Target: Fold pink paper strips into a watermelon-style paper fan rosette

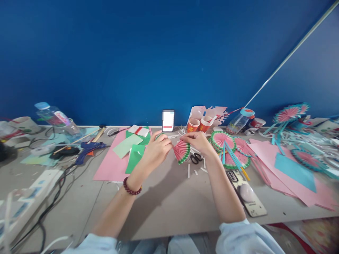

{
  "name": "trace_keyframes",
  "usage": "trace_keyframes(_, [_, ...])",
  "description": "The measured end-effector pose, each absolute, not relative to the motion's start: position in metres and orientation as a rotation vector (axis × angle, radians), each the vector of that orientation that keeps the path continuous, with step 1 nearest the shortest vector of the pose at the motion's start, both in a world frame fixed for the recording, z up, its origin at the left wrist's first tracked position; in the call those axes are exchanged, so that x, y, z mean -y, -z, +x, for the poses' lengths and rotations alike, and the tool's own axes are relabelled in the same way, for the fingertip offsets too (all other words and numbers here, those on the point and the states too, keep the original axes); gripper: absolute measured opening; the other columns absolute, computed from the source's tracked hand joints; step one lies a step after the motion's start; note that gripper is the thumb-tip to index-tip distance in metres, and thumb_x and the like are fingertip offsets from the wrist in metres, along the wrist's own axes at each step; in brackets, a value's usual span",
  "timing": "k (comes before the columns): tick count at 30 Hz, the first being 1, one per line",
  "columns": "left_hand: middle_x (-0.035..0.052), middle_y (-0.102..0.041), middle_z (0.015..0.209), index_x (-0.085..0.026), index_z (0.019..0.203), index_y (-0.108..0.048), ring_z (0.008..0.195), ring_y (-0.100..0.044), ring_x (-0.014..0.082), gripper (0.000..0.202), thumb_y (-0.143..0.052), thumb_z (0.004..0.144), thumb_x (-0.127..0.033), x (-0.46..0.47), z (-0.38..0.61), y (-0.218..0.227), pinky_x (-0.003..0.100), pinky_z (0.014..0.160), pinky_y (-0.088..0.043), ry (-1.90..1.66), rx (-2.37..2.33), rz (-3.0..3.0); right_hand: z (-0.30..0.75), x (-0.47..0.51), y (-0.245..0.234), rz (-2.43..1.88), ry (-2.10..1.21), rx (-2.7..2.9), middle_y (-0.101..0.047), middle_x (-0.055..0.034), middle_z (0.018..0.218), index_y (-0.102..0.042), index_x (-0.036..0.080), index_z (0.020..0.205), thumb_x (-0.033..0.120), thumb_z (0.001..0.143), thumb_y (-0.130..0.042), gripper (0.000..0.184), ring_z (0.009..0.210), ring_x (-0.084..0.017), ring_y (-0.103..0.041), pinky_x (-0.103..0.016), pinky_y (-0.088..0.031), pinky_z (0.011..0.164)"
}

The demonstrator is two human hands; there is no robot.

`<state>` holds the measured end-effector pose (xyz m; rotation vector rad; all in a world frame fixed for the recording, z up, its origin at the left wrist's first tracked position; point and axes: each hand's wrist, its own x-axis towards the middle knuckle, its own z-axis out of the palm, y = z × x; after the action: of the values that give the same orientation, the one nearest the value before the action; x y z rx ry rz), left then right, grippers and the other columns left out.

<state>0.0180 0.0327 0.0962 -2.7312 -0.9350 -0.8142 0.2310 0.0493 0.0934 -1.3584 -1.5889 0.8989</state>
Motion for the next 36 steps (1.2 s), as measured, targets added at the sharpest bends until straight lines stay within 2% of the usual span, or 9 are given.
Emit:
trace_keyframes(4, [0.0026,-0.068,0.081,-0.024,0.089,-0.068,0.090,-0.055,0.0198,0.029,-0.042,0.089,-0.011,-0.036,0.017,-0.094,0.046,0.098,-0.033,0.852,0.967,-2.677,0.228,-0.049,-0.095,-1.302,-0.895,1.611,-0.072,-0.0048,0.080,-0.074,0.017,0.079,0.040,0.073,-0.065,0.025,0.077,-0.020,-0.064,-0.032,-0.048,0.072])
trace_keyframes(8, [0.0022,-0.068,0.079,-0.022,0.084,-0.068,0.089,-0.055,0.0195,0.026,-0.045,0.088,-0.011,-0.039,0.016,-0.092,0.043,0.096,-0.034,0.877,0.991,-2.623,0.228,-0.049,-0.095,-1.224,-0.922,1.602,-0.071,-0.0058,0.093,-0.070,0.017,0.096,0.043,0.078,-0.060,0.033,0.082,-0.018,-0.063,-0.031,-0.048,0.075])
trace_keyframes(12, [0.0025,-0.068,0.079,-0.022,0.084,-0.067,0.088,-0.055,0.0196,0.024,-0.046,0.087,-0.011,-0.040,0.015,-0.091,0.042,0.095,-0.035,0.868,1.001,-2.618,0.232,-0.050,-0.092,-1.236,-0.976,1.573,-0.070,-0.0042,0.085,-0.068,0.018,0.102,0.046,0.079,-0.060,0.037,0.074,-0.016,-0.062,-0.030,-0.049,0.071])
trace_keyframes(19, [0.0029,-0.067,0.078,-0.021,0.082,-0.067,0.088,-0.054,0.0200,0.026,-0.044,0.088,-0.011,-0.038,0.017,-0.092,0.043,0.095,-0.035,0.838,0.976,-2.635,0.230,-0.052,-0.089,-1.291,-0.971,1.537,-0.069,-0.0030,0.071,-0.070,0.017,0.094,0.045,0.073,-0.066,0.035,0.065,-0.017,-0.062,-0.030,-0.049,0.065])
trace_keyframes(25, [0.0025,-0.067,0.081,-0.021,0.085,-0.068,0.089,-0.054,0.0192,0.027,-0.044,0.088,-0.009,-0.038,0.016,-0.092,0.043,0.097,-0.033,0.802,0.936,-2.643,0.231,-0.051,-0.090,-1.265,-0.967,1.601,-0.071,-0.0031,0.079,-0.069,0.018,0.096,0.032,0.075,-0.062,0.026,0.072,-0.017,-0.064,-0.030,-0.049,0.068])
trace_keyframes(28, [0.0024,-0.068,0.082,-0.021,0.084,-0.068,0.089,-0.053,0.0194,0.027,-0.045,0.087,-0.007,-0.038,0.016,-0.093,0.042,0.098,-0.033,0.767,0.912,-2.645,0.234,-0.050,-0.090,-1.252,-0.931,1.697,-0.072,-0.0041,0.087,-0.071,0.018,0.090,0.026,0.074,-0.061,0.021,0.079,-0.018,-0.065,-0.031,-0.049,0.073])
trace_keyframes(36, [0.0025,-0.068,0.082,-0.022,0.084,-0.069,0.090,-0.053,0.0193,0.029,-0.044,0.089,-0.008,-0.040,0.015,-0.093,0.040,0.097,-0.033,0.604,0.887,-2.708,0.239,-0.046,-0.096,-1.381,-0.684,1.885,-0.073,-0.0012,0.079,-0.075,0.024,0.077,0.021,0.076,-0.059,0.017,0.075,-0.019,-0.066,-0.033,-0.048,0.078])
